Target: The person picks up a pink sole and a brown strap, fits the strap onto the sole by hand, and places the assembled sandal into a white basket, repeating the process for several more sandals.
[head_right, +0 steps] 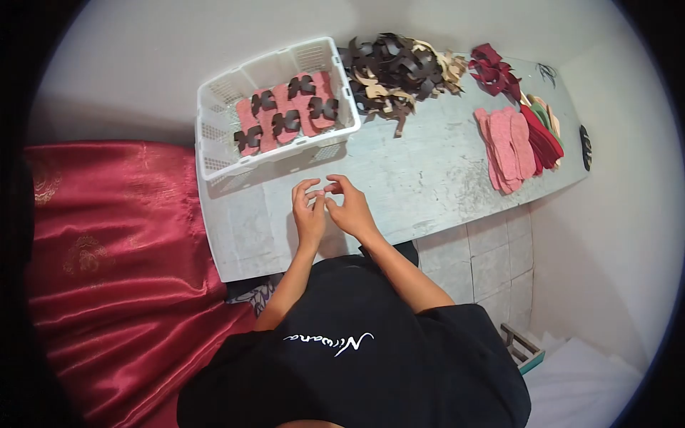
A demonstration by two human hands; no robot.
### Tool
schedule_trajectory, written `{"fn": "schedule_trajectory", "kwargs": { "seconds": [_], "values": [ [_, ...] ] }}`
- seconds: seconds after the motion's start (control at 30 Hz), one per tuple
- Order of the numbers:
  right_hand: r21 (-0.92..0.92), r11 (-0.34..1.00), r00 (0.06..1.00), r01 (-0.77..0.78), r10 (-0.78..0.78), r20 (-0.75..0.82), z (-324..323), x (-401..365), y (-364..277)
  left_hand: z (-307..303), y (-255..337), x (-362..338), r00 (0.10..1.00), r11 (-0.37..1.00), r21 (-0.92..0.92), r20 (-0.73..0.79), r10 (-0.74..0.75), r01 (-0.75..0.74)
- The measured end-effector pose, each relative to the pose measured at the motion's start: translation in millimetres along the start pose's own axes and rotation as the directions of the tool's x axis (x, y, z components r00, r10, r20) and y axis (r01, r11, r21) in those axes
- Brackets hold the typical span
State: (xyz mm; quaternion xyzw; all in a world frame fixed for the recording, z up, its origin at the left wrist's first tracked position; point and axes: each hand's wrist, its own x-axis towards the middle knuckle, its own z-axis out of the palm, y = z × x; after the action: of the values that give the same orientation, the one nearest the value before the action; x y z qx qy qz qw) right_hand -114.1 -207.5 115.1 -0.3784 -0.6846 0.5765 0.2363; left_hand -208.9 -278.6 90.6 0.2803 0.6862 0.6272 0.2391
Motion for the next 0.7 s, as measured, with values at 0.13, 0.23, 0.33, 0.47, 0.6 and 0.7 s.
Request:
{"fn": "schedule_trajectory", "kwargs": {
  "seconds": [0.13,0.23,0.33,0.47,0.6,0.7],
  "values": [
    [0.098,0.994,0.993,-0.038,0.049,-0.111,-66.0,-17.8,29.7,69.5,11.2,-8.3,0.982,0.999,-0.032,0.187,0.013,-0.007],
    [0.153,0.988,0.976,-0.037,0.068,-0.205,-118.8,-24.8,50.7,124.4,23.0,-14.9,0.962,1.0,-0.003,0.272,0.028,-0.029],
    [0.231,0.973,0.96,0.002,0.063,-0.273,-177.7,-30.3,67.2,187.3,17.7,-22.0,0.937,0.999,-0.034,0.349,0.022,-0.011],
    [0.159,0.987,0.945,0.011,0.042,-0.325,-265.9,-33.3,92.3,280.0,16.0,-25.5,0.893,0.995,-0.004,0.441,0.091,-0.099],
    [0.188,0.978,0.94,-0.096,0.151,-0.305,-352.8,-39.0,113.4,365.8,22.6,-39.5,0.843,0.997,0.023,0.534,-0.07,0.068],
    [0.194,0.971,0.938,-0.139,0.192,-0.288,-409.6,-37.1,140.2,424.2,11.5,-33.9,0.761,0.993,0.117,0.643,-0.082,0.008]
  ]
}}
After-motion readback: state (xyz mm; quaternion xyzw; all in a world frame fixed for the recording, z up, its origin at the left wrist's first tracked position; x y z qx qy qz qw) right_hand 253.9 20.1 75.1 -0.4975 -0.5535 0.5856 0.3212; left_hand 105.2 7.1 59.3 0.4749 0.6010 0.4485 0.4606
